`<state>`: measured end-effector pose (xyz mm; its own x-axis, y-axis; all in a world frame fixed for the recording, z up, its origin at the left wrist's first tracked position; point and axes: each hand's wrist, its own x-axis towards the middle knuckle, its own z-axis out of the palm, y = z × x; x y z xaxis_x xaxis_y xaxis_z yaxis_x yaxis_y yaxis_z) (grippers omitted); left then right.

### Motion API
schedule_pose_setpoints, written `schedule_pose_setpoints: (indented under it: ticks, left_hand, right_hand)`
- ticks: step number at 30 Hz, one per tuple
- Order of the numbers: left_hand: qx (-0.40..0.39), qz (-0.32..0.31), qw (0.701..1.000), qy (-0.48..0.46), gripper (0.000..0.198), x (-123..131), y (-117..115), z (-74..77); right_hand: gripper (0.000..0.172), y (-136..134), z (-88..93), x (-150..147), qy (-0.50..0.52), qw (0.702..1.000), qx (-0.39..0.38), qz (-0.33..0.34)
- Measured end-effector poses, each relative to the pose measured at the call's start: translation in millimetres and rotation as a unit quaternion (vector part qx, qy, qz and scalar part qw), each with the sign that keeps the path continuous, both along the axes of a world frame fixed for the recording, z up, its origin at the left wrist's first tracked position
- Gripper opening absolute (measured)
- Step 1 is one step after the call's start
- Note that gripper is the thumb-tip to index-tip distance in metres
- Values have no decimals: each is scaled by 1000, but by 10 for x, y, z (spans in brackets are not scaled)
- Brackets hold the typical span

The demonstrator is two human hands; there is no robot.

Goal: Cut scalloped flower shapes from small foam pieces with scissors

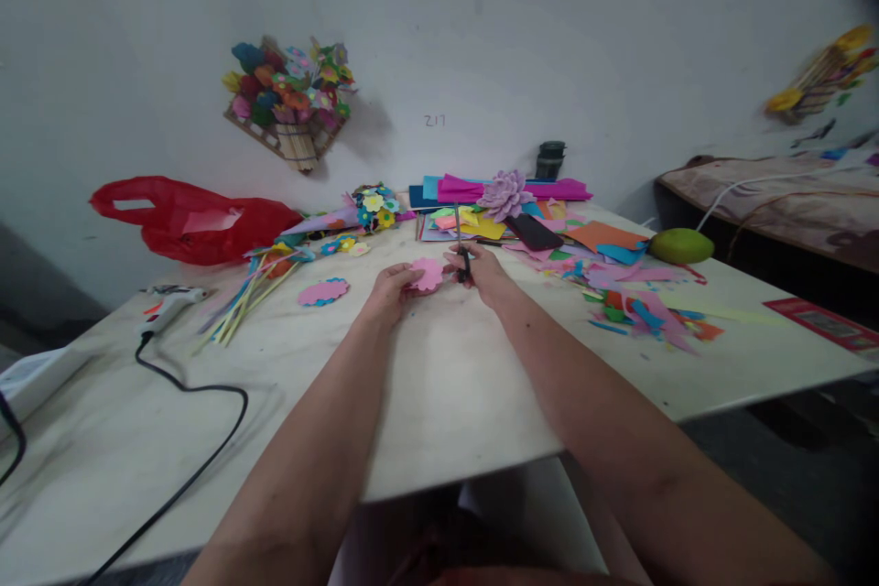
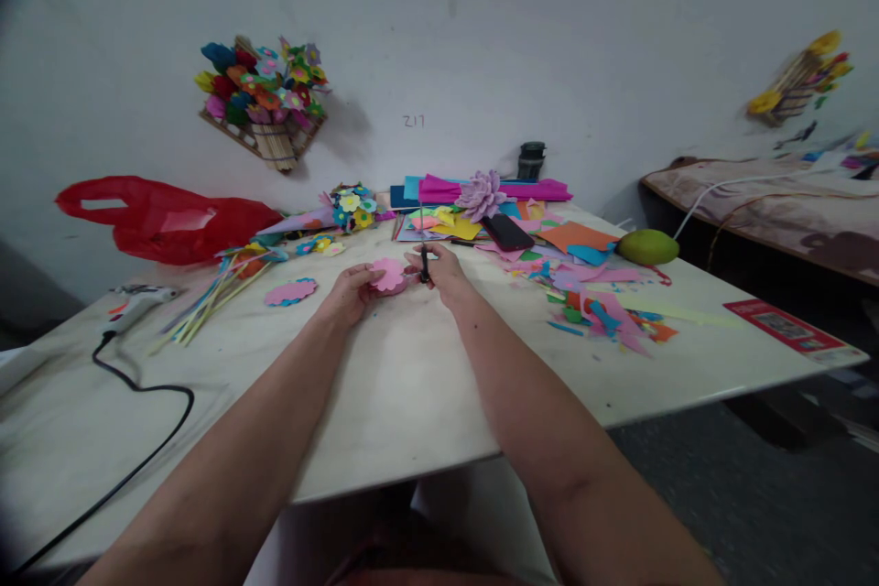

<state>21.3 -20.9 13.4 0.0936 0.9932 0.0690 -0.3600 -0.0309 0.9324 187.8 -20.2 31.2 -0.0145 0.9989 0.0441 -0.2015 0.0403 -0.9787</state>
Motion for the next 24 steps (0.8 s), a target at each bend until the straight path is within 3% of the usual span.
schedule_pose_setpoints:
  ticks: [17,24]
  left_hand:
    - [-18,-33,999,37,17,5,-10,4]
    - [7,-5,1000,16,22,2,1,-22]
  right_hand:
    - [33,-30,-10,-53,-34,999,21,-1]
    - [35,-28,-33,-73,-25,999,32,12]
